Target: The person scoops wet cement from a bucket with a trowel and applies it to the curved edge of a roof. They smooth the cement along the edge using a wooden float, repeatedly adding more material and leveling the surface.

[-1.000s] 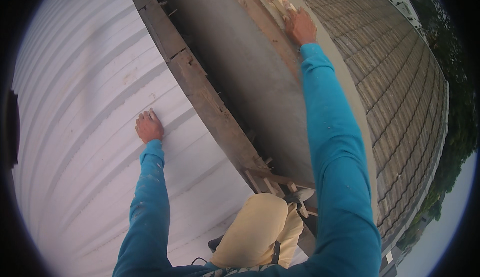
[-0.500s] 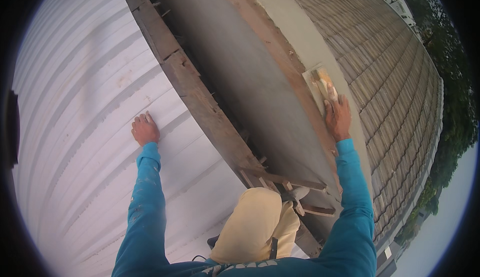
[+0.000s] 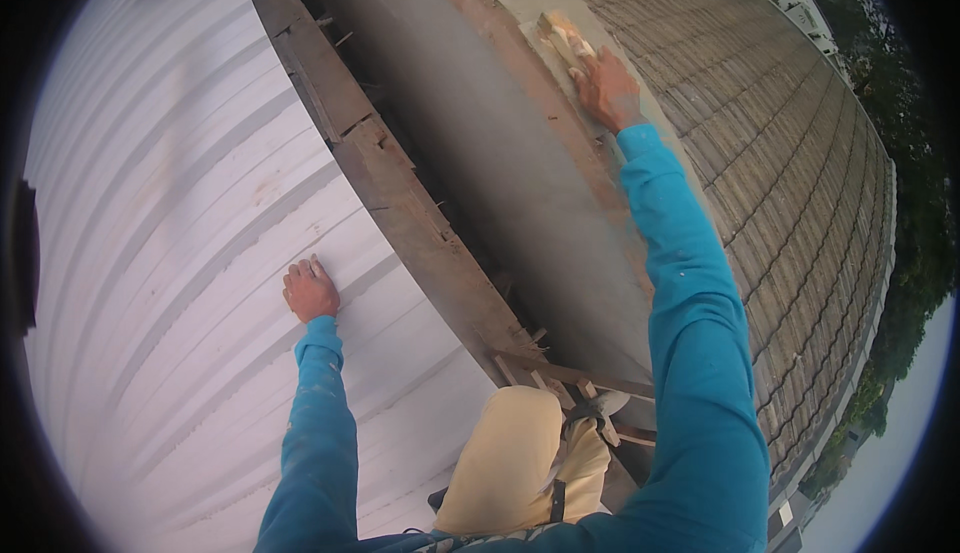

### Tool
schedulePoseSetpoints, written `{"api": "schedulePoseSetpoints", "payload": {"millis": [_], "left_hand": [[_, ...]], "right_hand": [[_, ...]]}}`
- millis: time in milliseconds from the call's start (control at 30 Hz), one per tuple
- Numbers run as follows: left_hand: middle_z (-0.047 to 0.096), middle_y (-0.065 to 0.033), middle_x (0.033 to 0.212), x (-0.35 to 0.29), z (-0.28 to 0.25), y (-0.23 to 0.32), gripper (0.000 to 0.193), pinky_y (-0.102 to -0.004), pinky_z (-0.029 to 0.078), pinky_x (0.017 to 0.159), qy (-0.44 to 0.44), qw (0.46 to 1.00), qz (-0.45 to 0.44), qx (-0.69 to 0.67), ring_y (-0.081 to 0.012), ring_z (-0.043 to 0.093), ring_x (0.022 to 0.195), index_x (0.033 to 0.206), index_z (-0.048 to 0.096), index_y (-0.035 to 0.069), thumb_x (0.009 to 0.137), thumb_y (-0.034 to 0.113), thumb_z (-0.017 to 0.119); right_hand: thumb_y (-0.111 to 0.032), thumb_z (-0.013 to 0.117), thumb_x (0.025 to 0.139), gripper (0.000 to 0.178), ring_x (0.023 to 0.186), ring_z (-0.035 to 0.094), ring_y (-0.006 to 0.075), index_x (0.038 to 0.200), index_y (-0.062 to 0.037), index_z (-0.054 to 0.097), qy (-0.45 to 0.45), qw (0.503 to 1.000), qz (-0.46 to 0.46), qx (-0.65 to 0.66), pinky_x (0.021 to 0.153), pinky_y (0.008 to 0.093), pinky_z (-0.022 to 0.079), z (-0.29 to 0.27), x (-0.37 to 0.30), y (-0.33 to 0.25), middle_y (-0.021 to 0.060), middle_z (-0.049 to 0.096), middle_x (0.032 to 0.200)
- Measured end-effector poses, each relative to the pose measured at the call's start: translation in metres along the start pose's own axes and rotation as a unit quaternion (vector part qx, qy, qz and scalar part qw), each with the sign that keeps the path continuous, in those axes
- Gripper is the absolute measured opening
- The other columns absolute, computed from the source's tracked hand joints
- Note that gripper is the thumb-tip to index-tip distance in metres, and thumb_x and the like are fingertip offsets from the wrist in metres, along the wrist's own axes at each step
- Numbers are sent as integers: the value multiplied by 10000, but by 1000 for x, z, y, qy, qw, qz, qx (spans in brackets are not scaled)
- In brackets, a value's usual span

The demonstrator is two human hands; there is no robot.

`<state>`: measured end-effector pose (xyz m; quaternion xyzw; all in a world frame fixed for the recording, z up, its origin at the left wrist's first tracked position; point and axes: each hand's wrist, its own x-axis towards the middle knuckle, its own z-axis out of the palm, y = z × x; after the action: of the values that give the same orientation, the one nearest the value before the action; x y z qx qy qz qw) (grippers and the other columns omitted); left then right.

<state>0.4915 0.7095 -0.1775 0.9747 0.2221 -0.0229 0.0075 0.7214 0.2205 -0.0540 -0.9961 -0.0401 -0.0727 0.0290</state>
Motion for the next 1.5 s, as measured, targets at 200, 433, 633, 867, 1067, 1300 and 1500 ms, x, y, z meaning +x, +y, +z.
{"api": "schedulePoseSetpoints", "payload": {"millis": [200,433,633,867,1067,1300,1500], "left_hand": [[585,-66,1005,-1,2,-1,323,-420,425,852,2,1000,-8,18,-267,528,978,958,635,85,990,358,466],[583,-70,996,15,2,13,305,-417,423,849,28,999,24,-2,-269,526,971,969,638,82,984,340,477],[579,-75,1006,-5,0,-2,309,-416,420,853,-7,1000,-12,7,-272,521,982,972,637,77,985,341,477],[574,-79,1002,3,3,8,315,-421,424,845,10,1000,16,9,-277,524,982,974,638,75,985,344,475],[582,-82,1009,2,3,0,329,-436,430,844,11,1000,14,21,-282,534,987,985,633,73,989,350,457],[590,-85,1032,3,-2,5,335,-441,427,872,-18,1000,0,0,-284,537,1013,1005,635,77,993,352,444],[581,-79,1001,8,3,8,312,-430,426,837,23,999,28,8,-279,531,973,975,633,82,987,343,464]], "right_hand": [[-285,573,942,551,1073,558,401,1464,-309,397,-25,999,48,6,841,493,495,-31,-110,3,224,533,1152],[-339,537,950,447,1050,586,382,1379,-220,511,80,995,40,-52,844,519,497,7,122,3,184,563,1162],[-256,593,923,558,1055,583,382,1451,-293,417,26,998,-43,-32,837,508,502,-5,-46,9,188,561,1155],[-297,558,933,450,1070,580,381,1375,-228,504,32,999,-4,-35,838,499,505,-7,73,-5,205,569,1165],[-291,573,927,442,1060,575,371,1360,-220,520,33,998,-37,-27,818,500,512,9,55,-13,181,565,1129],[-295,569,935,478,1046,578,370,1404,-287,475,43,998,-28,-36,818,508,509,-1,12,-4,188,550,1146],[-296,568,935,395,1050,564,369,1307,-167,545,68,996,-47,-29,833,510,497,6,71,-6,179,551,1136]]}}
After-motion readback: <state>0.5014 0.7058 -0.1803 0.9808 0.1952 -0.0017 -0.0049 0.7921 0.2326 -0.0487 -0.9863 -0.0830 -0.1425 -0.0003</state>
